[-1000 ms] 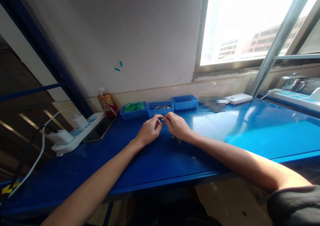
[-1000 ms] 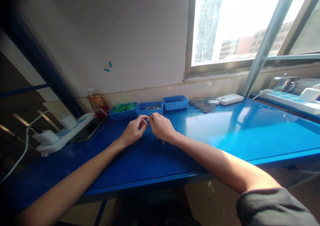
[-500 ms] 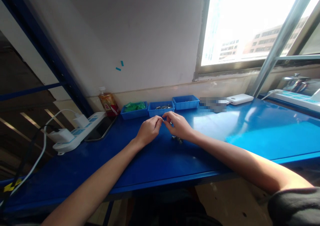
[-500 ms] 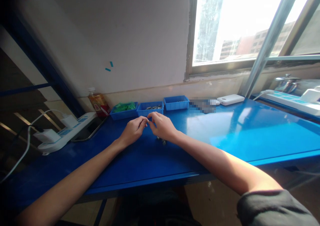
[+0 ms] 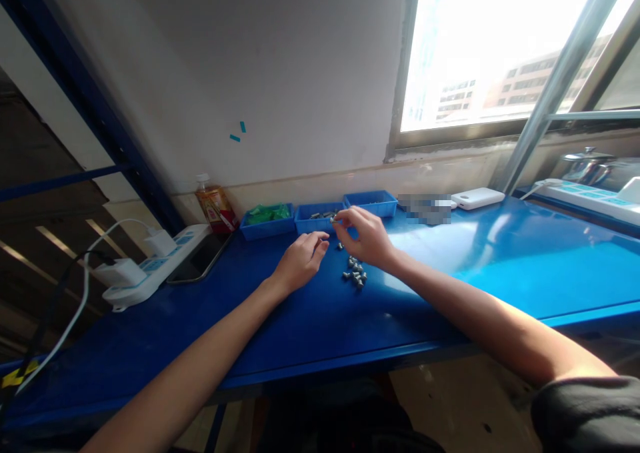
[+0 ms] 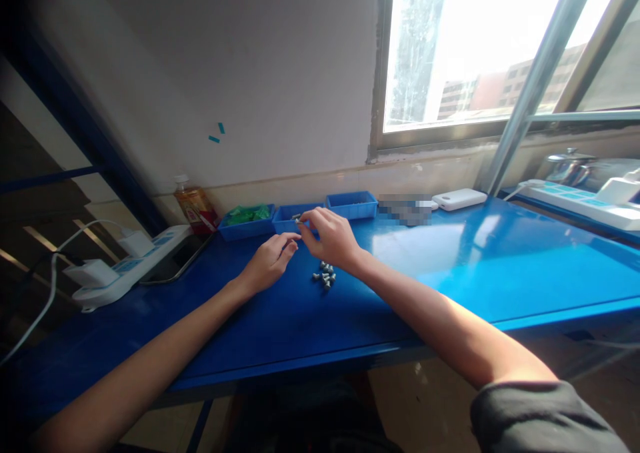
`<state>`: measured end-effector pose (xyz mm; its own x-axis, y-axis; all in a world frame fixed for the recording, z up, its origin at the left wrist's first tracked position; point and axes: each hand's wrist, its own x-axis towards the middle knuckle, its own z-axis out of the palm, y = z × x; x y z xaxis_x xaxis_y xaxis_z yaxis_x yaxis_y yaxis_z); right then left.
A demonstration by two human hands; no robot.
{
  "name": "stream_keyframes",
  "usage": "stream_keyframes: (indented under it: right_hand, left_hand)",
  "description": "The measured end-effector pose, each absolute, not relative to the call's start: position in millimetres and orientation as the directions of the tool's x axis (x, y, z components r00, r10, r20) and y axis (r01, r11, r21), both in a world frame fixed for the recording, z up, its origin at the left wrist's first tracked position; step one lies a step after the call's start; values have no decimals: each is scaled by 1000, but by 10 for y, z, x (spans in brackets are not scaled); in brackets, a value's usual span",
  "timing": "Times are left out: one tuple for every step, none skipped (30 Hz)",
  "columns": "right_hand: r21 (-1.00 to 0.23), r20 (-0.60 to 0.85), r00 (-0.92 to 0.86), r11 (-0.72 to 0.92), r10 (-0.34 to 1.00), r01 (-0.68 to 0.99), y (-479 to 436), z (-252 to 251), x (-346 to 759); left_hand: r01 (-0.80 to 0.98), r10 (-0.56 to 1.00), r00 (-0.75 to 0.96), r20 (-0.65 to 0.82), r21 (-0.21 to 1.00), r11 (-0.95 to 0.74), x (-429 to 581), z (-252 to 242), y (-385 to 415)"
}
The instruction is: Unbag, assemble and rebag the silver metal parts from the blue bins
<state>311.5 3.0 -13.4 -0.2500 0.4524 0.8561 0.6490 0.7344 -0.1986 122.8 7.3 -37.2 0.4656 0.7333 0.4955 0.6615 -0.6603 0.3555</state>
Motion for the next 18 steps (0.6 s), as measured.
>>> stream_keyframes:
  right_hand:
    - [-193, 890, -200, 735, 409, 650, 9, -65, 3162]
    - [-190, 922, -139, 733, 362, 653, -21, 4, 3209]
    - [-189, 948, -72, 729, 311, 658, -59, 71, 3254]
    - [-188, 966, -6, 721, 257, 667, -98, 134, 3297]
    - [-184, 978, 54, 713, 201, 677, -134, 192, 3337]
    - [-176, 984, 101, 704, 147, 688, -158, 244, 3376]
    - [-167, 986, 133, 692, 102, 702, -164, 289, 3417]
    - [-164, 985, 151, 675, 78, 720, -146, 328, 3460]
    - [-173, 984, 158, 646, 81, 743, -100, 358, 3507]
    - [-196, 981, 154, 603, 120, 773, -29, 376, 3558]
    - [-229, 970, 141, 539, 200, 810, 64, 379, 3610]
    - [-264, 943, 131, 446, 307, 855, 168, 364, 3661]
    - [-278, 884, 105, 331, 456, 902, 273, 330, 3706]
    - [-274, 784, 90, 213, 614, 938, 367, 277, 3741]
    - [-249, 652, 68, 128, 756, 960, 442, 207, 3762]
    - [-217, 521, 36, 92, 853, 972, 493, 126, 3764]
    - [-194, 412, 3, 85, 911, 977, 518, 39, 3746]
    - [-180, 333, -39, 104, 942, 978, 518, -48, 3707]
  left_hand:
    - [664, 731, 482, 484, 342, -665, 1231, -401, 89]
    - [668, 729, 504, 463, 326, -669, 1233, -432, 103]
    - [673, 731, 530, 431, 311, -671, 1236, -459, 115]
    - [679, 735, 557, 388, 297, -671, 1239, -482, 122]
    - [687, 741, 581, 337, 285, -669, 1245, -497, 123]
    - [696, 747, 600, 284, 274, -664, 1253, -504, 117]
    - [704, 752, 615, 238, 263, -660, 1264, -504, 106]
    - [708, 751, 628, 203, 252, -660, 1279, -498, 91]
    - [706, 745, 641, 183, 241, -666, 1296, -490, 75]
    - [699, 736, 654, 174, 232, -676, 1314, -481, 61]
    - [692, 727, 665, 171, 223, -686, 1331, -474, 50]
    - [689, 721, 672, 168, 215, -692, 1345, -469, 43]
    - [689, 720, 675, 163, 210, -693, 1355, -468, 41]
    - [694, 723, 673, 155, 207, -690, 1361, -470, 44]
    - [701, 730, 667, 149, 204, -683, 1361, -475, 51]
    - [709, 736, 661, 144, 202, -676, 1358, -481, 61]
    - [714, 741, 656, 144, 201, -671, 1352, -489, 73]
    - [716, 743, 652, 150, 200, -669, 1345, -497, 85]
